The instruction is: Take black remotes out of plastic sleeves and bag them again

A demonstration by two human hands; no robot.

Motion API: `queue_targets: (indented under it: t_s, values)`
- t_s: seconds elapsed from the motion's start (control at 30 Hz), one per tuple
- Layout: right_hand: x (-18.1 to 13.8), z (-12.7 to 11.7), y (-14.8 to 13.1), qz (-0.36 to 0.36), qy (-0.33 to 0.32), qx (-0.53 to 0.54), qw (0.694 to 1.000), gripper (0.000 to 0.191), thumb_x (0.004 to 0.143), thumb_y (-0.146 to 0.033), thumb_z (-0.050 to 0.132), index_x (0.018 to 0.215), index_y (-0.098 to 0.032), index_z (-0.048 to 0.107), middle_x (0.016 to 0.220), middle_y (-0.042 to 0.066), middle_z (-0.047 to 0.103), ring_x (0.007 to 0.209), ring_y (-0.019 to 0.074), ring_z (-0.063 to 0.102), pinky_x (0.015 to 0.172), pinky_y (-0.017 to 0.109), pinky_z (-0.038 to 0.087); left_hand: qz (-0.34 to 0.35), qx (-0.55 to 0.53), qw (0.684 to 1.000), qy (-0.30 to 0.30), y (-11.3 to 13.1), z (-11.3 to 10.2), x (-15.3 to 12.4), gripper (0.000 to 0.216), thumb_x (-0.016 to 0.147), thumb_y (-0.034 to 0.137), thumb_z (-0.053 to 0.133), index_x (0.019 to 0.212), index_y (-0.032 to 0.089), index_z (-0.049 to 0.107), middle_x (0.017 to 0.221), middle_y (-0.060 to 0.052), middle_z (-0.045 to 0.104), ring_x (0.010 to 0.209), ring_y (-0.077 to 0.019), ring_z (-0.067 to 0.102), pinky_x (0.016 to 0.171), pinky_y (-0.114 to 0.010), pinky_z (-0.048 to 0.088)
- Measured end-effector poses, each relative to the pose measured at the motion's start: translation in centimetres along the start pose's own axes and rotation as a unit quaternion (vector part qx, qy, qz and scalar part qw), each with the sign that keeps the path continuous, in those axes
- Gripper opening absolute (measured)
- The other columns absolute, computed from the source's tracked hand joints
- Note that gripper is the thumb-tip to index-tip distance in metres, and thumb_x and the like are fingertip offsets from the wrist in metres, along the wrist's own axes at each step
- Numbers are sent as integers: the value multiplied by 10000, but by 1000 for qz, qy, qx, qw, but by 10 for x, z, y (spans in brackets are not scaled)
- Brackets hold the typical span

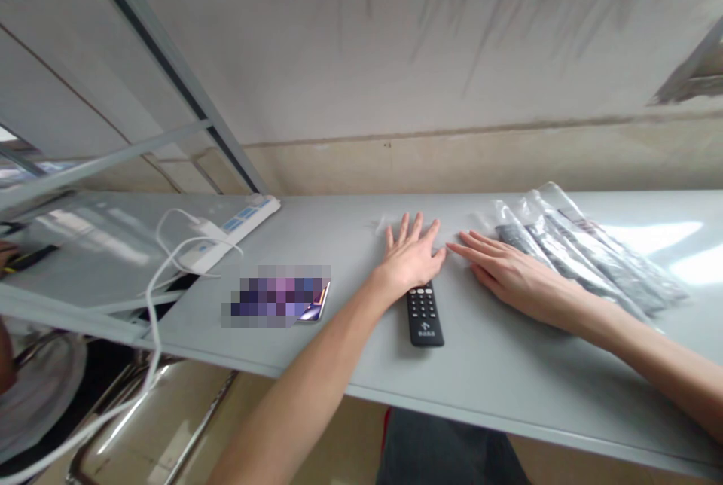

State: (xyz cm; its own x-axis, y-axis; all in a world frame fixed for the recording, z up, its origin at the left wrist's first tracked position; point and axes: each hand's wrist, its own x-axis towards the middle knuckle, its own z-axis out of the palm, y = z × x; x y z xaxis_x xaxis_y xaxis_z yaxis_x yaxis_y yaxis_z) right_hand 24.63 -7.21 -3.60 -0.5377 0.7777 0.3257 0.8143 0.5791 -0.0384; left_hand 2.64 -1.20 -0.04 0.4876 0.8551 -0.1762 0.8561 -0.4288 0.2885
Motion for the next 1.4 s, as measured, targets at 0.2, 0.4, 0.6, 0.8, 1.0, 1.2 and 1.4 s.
queue_targets:
  t_s: [0.2, 0.4, 0.6, 0.8, 1.0, 1.2, 1.4]
  values:
    - [-2, -1, 0, 0, 15, -75, 997, 491, 1085, -191, 395, 1513, -113, 621, 1509, 244, 640, 1468, 396, 567, 1119, 592, 571, -52, 14, 999, 0, -7, -2, 1, 732, 1074, 580, 329, 1730, 262, 256, 1821, -92, 47, 1673, -444, 8, 1331, -706, 59]
    - [-4, 7, 4, 15, 14, -81, 996, 502, 1108, -200, 355, 1546, -109, 582, 1549, 222, 615, 1461, 352, 586, 1166, 562, 536, -55, 21, 998, 7, -12, -2, 2, 726, 1079, 576, 314, 1733, 270, 248, 1822, -107, 47, 1668, -466, 9, 1311, -744, 65]
    - [-4, 8, 8, 61, 9, -65, 996, 538, 1112, -262, 388, 1612, -104, 511, 1546, 213, 623, 1415, 344, 622, 1184, 555, 502, 8, 46, 999, -16, -16, -10, 3, 705, 1093, 538, 286, 1737, 259, 228, 1824, -64, 47, 1693, -342, -15, 1365, -605, 37]
    - [-5, 8, 14, 83, 3, -81, 993, 529, 1099, -262, 374, 1571, -123, 569, 1529, 184, 646, 1504, 366, 527, 1289, 649, 306, 6, 43, 999, -32, -14, -14, 1, 696, 1092, 541, 290, 1737, 289, 221, 1826, -42, 45, 1693, -350, -9, 1361, -617, 65]
    - [-3, 6, 18, 87, -20, -70, 994, 524, 1105, -262, 346, 1560, -149, 580, 1571, 158, 616, 1544, 364, 477, 1273, 642, 352, -7, 40, 999, -13, -13, -11, 2, 678, 1087, 536, 299, 1720, 294, 274, 1819, -50, 112, 1692, -366, 9, 1343, -665, 82]
    - [-3, 3, 18, 72, -9, -56, 996, 496, 1100, -252, 362, 1505, -137, 623, 1520, 199, 642, 1511, 383, 506, 1227, 658, 404, 13, 46, 999, 3, -13, -11, 2, 674, 1089, 505, 316, 1710, 243, 313, 1811, -86, 178, 1697, -341, 37, 1362, -605, 67]
    - [-3, 3, 18, 93, -24, -39, 995, 511, 1097, -249, 372, 1547, -133, 584, 1562, 199, 606, 1533, 373, 481, 1263, 625, 366, 20, 45, 999, 13, -14, -9, 3, 661, 1085, 495, 312, 1698, 248, 335, 1805, -78, 207, 1700, -322, 53, 1364, -591, 84]
